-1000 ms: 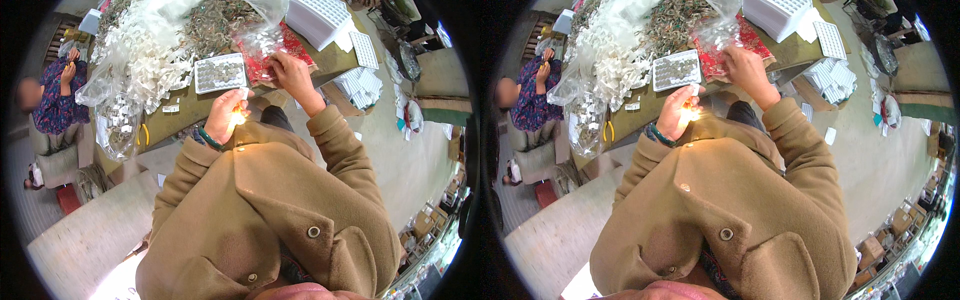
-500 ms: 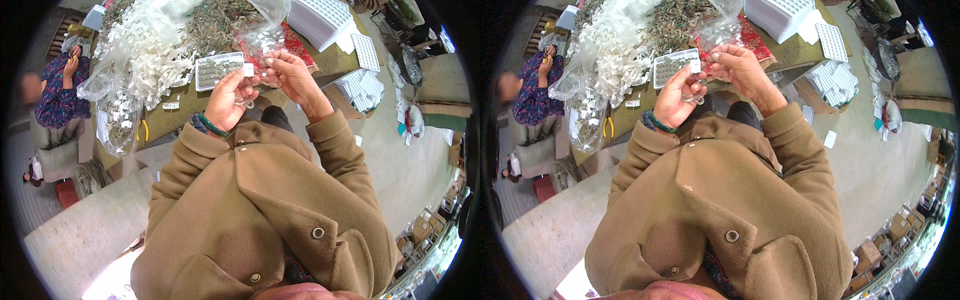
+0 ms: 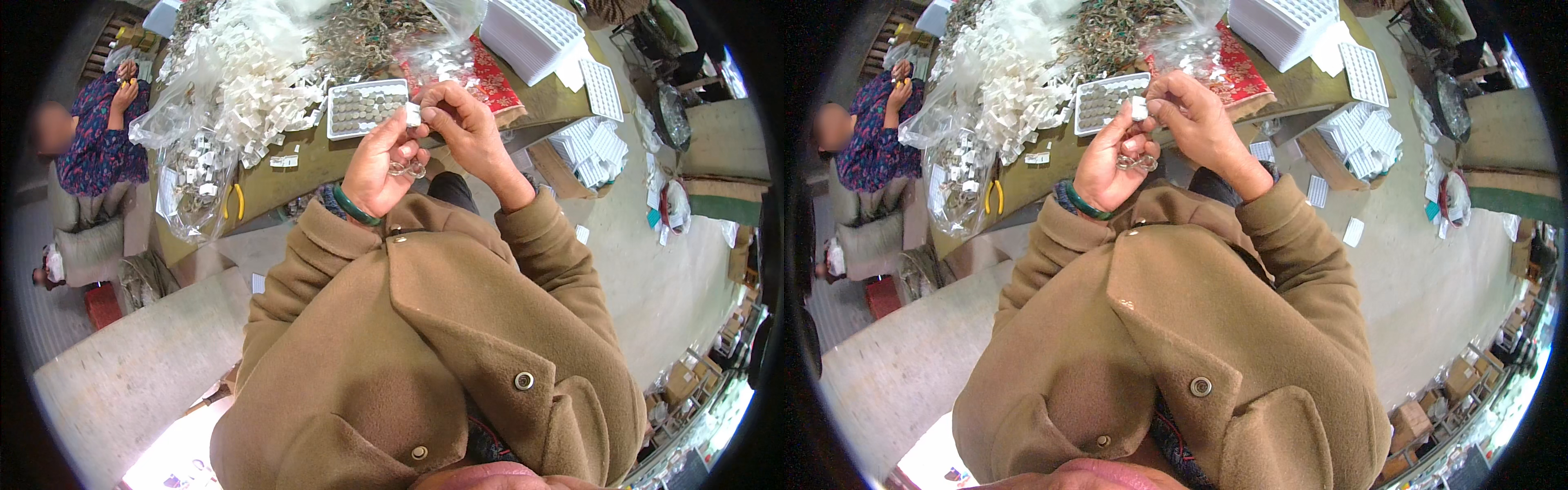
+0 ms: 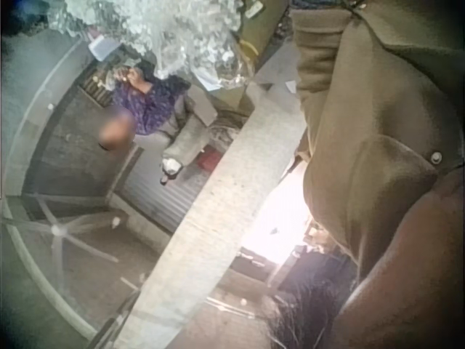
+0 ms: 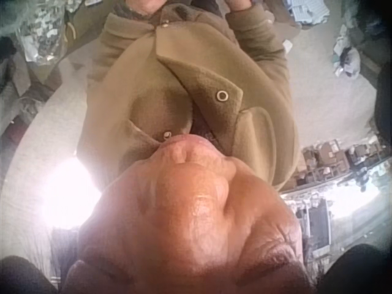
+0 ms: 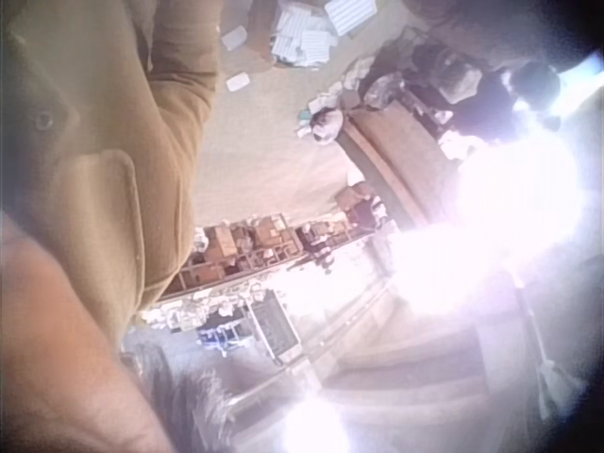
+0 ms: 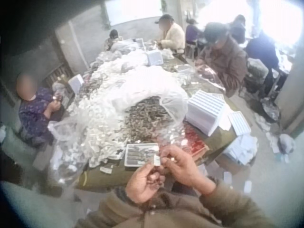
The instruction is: The person assembles small electronic components at a workbench. They pick up a white plastic housing, insert a small LED, and connect wires, then place the assembled unit into a compartmentalized tray. The process is repeated with multiple units.
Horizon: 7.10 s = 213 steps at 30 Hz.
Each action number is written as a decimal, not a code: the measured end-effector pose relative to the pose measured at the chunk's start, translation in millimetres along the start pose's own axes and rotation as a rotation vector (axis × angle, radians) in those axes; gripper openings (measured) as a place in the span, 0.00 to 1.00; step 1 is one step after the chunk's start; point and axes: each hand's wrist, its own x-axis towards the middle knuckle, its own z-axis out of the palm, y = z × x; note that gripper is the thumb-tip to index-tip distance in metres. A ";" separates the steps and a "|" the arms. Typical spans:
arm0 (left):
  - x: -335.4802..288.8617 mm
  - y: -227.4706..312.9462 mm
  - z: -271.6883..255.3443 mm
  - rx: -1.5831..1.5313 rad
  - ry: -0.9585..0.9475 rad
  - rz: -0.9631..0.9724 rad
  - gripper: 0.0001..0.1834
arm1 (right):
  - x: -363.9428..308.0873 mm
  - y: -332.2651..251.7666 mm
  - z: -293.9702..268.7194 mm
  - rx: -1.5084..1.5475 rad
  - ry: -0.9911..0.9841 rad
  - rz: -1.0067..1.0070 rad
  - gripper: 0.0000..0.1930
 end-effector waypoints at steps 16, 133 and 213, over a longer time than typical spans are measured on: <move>-8.8 3.5 -20.8 0.091 0.017 0.155 0.10 | 6.3 -7.9 29.4 -0.397 -0.005 -0.144 0.06; -8.1 111.2 -91.2 1.120 0.424 1.021 0.06 | 101.6 4.7 119.6 0.708 -0.016 0.519 0.02; -58.6 77.0 -62.1 0.636 0.367 0.640 0.12 | 65.4 -11.4 123.4 0.405 -0.211 0.477 0.04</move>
